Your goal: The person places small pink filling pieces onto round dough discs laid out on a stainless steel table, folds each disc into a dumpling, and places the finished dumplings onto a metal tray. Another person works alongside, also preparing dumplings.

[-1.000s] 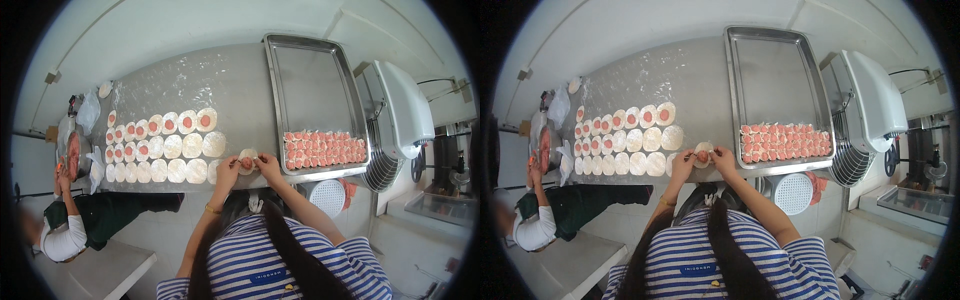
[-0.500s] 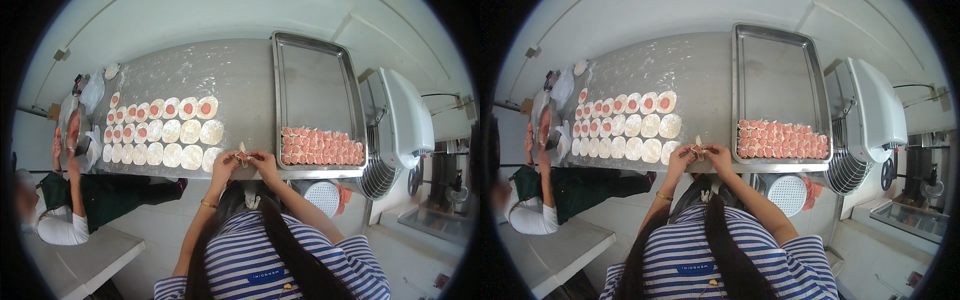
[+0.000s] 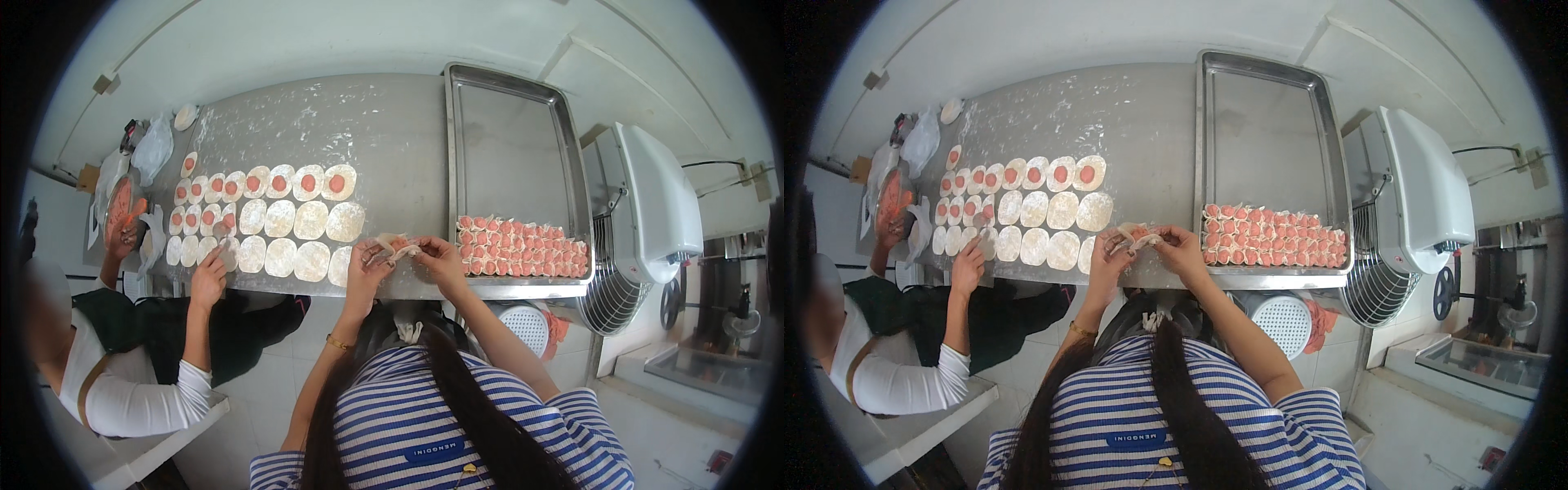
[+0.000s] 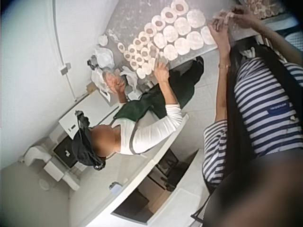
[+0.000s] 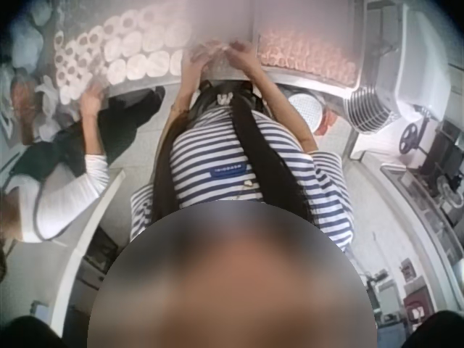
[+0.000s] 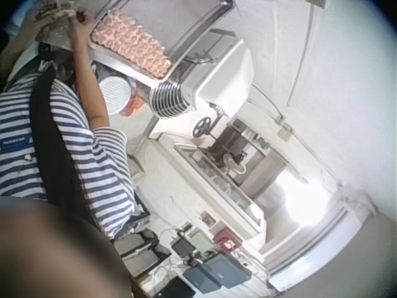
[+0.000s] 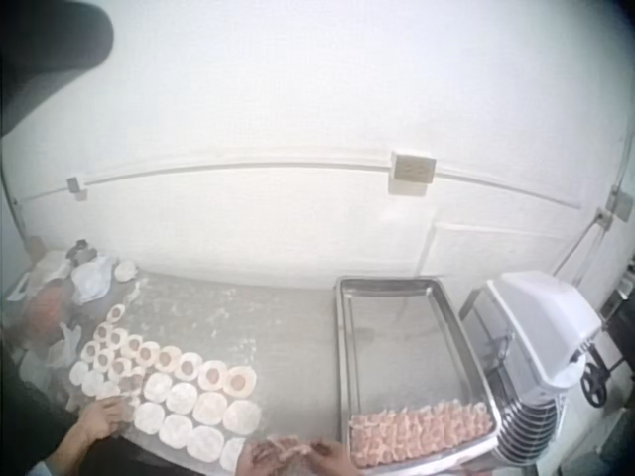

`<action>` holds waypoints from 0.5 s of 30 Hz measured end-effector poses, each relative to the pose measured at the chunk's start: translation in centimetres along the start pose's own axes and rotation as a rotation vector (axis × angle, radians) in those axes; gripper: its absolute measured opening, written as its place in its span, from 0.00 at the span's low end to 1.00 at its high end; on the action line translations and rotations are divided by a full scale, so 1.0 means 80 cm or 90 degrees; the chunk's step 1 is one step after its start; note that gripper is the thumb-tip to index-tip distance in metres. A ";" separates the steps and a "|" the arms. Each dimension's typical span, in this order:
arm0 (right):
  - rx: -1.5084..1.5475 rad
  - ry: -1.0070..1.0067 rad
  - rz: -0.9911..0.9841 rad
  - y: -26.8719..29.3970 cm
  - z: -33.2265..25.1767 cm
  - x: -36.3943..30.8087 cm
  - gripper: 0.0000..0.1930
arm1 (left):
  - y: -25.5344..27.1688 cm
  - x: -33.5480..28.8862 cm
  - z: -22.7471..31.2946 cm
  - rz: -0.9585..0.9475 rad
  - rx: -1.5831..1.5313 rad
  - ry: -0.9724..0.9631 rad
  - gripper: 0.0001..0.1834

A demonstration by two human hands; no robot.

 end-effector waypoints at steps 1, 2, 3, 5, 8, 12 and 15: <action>-0.033 0.009 0.001 0.006 0.002 0.005 0.10 | -0.002 -0.002 0.006 -0.011 -0.016 0.012 0.10; -0.066 0.015 -0.001 0.010 0.004 0.008 0.11 | -0.002 -0.004 0.009 -0.018 -0.032 0.023 0.11; -0.098 0.022 -0.002 0.012 0.005 0.012 0.12 | 0.003 -0.002 0.005 -0.025 0.018 0.038 0.12; -0.149 0.009 -0.017 0.014 0.004 0.016 0.12 | 0.018 0.009 -0.010 -0.039 0.115 0.067 0.12; -0.202 0.051 -0.039 0.008 -0.007 0.012 0.14 | 0.028 0.017 -0.022 0.000 0.391 -0.077 0.08; -0.385 0.162 -0.081 0.006 0.001 0.004 0.15 | 0.028 0.014 -0.030 -0.013 0.491 -0.168 0.07; -0.480 0.179 -0.086 0.004 0.016 0.007 0.14 | 0.030 0.010 -0.036 -0.020 0.521 -0.112 0.09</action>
Point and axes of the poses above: each hand's wrist, its own x-axis towards the middle knuckle, its own y-axis out of the back of the hand, z = x × y, the point moved 1 cm from there along x, towards the middle knuckle, and after that the axes turned 4 degrees about y, right-handed, at the moved point
